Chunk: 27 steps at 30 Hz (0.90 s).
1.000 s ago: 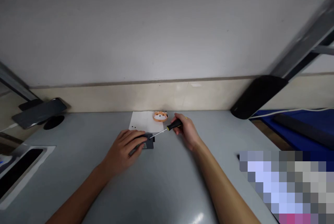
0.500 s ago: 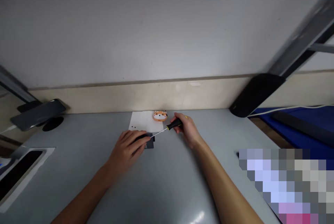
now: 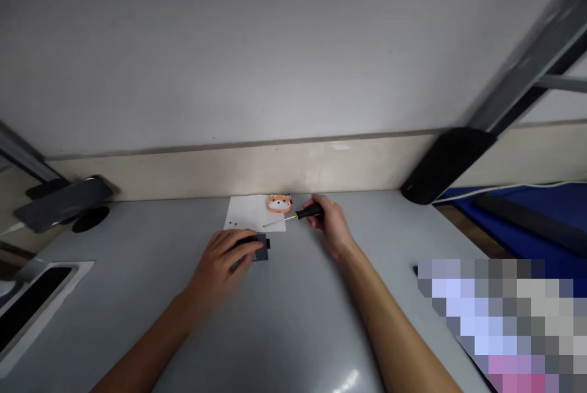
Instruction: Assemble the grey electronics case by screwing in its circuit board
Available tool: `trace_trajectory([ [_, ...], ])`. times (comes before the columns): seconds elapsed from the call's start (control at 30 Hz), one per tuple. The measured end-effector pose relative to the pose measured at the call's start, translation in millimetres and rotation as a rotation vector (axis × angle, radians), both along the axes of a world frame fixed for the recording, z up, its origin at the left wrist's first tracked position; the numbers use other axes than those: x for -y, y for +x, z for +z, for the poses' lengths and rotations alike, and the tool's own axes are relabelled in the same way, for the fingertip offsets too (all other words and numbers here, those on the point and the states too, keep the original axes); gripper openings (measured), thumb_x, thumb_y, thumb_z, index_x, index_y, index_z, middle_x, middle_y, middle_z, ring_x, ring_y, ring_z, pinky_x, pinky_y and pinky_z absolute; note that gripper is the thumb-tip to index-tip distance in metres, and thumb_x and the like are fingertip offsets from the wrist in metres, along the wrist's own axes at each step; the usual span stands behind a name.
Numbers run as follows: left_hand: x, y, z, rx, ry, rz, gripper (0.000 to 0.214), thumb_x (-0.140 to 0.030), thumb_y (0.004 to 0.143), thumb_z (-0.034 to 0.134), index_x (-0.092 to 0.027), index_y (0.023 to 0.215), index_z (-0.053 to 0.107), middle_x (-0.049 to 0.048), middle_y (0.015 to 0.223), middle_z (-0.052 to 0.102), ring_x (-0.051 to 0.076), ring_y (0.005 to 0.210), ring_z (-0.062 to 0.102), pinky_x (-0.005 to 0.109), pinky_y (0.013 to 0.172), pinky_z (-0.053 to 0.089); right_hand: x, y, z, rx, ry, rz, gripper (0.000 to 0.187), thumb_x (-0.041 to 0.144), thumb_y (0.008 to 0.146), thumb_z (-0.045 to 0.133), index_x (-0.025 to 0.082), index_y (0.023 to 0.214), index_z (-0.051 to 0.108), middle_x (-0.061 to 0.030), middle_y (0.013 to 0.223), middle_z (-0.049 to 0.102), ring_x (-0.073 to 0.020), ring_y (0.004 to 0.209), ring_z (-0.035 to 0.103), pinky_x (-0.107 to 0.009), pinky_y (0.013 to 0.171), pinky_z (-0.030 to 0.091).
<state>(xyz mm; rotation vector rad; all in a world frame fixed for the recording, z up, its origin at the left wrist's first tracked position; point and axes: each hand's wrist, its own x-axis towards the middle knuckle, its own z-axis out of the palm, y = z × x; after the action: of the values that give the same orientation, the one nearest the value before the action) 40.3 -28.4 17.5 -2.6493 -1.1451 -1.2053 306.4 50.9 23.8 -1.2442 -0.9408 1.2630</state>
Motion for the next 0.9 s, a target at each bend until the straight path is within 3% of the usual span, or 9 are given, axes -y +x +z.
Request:
trace_trajectory([
  [0.1, 0.1, -4.0, 1.1, 0.002, -0.048, -0.056, 0.034, -0.009, 0.098, 0.056, -0.029, 0.124, 0.067, 0.0035, 0.127, 0.069, 0.019, 0.112, 0.065, 0.040, 0.096, 0.052, 1.2, -11.1, -4.0, 0.065, 0.009, -0.022, 0.041, 0.059, 0.088, 0.057, 0.020, 0.083, 0.071, -0.0004, 0.056, 0.055, -0.0138, 0.054, 0.044, -0.028, 0.051, 0.031],
  [0.23, 0.6, -7.4, 1.5, 0.066, -0.074, -0.152, 0.041, -0.007, 0.098, 0.053, -0.027, 0.131, 0.063, 0.0048, 0.133, 0.067, 0.018, 0.119, 0.064, 0.040, 0.101, 0.055, 5.8, -33.9, -11.7, 0.215, 0.066, 0.115, 0.047, 0.065, 0.088, 0.056, 0.022, 0.095, 0.075, -0.0012, 0.069, 0.062, -0.0139, 0.057, 0.045, -0.027, 0.052, 0.031],
  [0.33, -0.2, -10.6, 2.6, 0.127, -0.097, -0.184, 0.036, -0.008, 0.097, 0.053, -0.025, 0.126, 0.066, 0.0062, 0.131, 0.069, 0.019, 0.119, 0.066, 0.040, 0.101, 0.056, 10.5, -49.1, -14.2, 0.249, 0.122, 0.183, 0.050, 0.067, 0.090, 0.053, 0.024, 0.102, 0.075, -0.0027, 0.084, 0.069, -0.0145, 0.061, 0.046, -0.027, 0.056, 0.034],
  [0.57, -8.2, -37.1, 13.1, 0.235, -0.099, -0.046, 0.025, -0.014, 0.095, 0.054, -0.023, 0.111, 0.070, 0.0077, 0.111, 0.073, 0.020, 0.105, 0.068, 0.040, 0.094, 0.057, 16.2, -67.9, -19.7, 0.179, 0.126, 0.311, 0.050, 0.070, 0.088, 0.057, 0.024, 0.099, 0.074, -0.0056, 0.096, 0.072, -0.0195, 0.077, 0.060, -0.029, 0.064, 0.042],
  [0.7, -10.9, -50.6, 23.2, 0.307, -0.085, -0.001, 0.017, -0.017, 0.096, 0.054, -0.021, 0.099, 0.071, 0.0062, 0.092, 0.071, 0.018, 0.086, 0.067, 0.034, 0.080, 0.056, 16.8, -68.2, -19.9, 0.175, 0.099, 0.323, 0.049, 0.069, 0.087, 0.058, 0.024, 0.100, 0.074, -0.0044, 0.092, 0.071, -0.0182, 0.075, 0.060, -0.028, 0.064, 0.042],
  [0.77, -12.6, -55.5, 26.3, 0.316, -0.181, 0.002, 0.015, -0.021, 0.097, 0.056, -0.021, 0.100, 0.071, 0.0060, 0.091, 0.070, 0.018, 0.084, 0.066, 0.033, 0.078, 0.055, 17.4, -65.9, -16.3, 0.178, 0.086, 0.299, 0.048, 0.067, 0.089, 0.057, 0.025, 0.101, 0.074, -0.0030, 0.090, 0.070, -0.0157, 0.071, 0.056, -0.026, 0.061, 0.039],
  [0.9, -16.7, -61.9, 24.4, 0.207, -0.612, -0.118, 0.036, -0.032, 0.089, 0.072, -0.025, 0.125, 0.067, 0.0074, 0.113, 0.072, 0.019, 0.095, 0.068, 0.035, 0.085, 0.057, 17.9, -59.1, -8.2, 0.091, 0.063, 0.233, 0.046, 0.065, 0.090, 0.056, 0.024, 0.102, 0.074, -0.0010, 0.087, 0.069, -0.0122, 0.063, 0.048, -0.026, 0.057, 0.034],
])
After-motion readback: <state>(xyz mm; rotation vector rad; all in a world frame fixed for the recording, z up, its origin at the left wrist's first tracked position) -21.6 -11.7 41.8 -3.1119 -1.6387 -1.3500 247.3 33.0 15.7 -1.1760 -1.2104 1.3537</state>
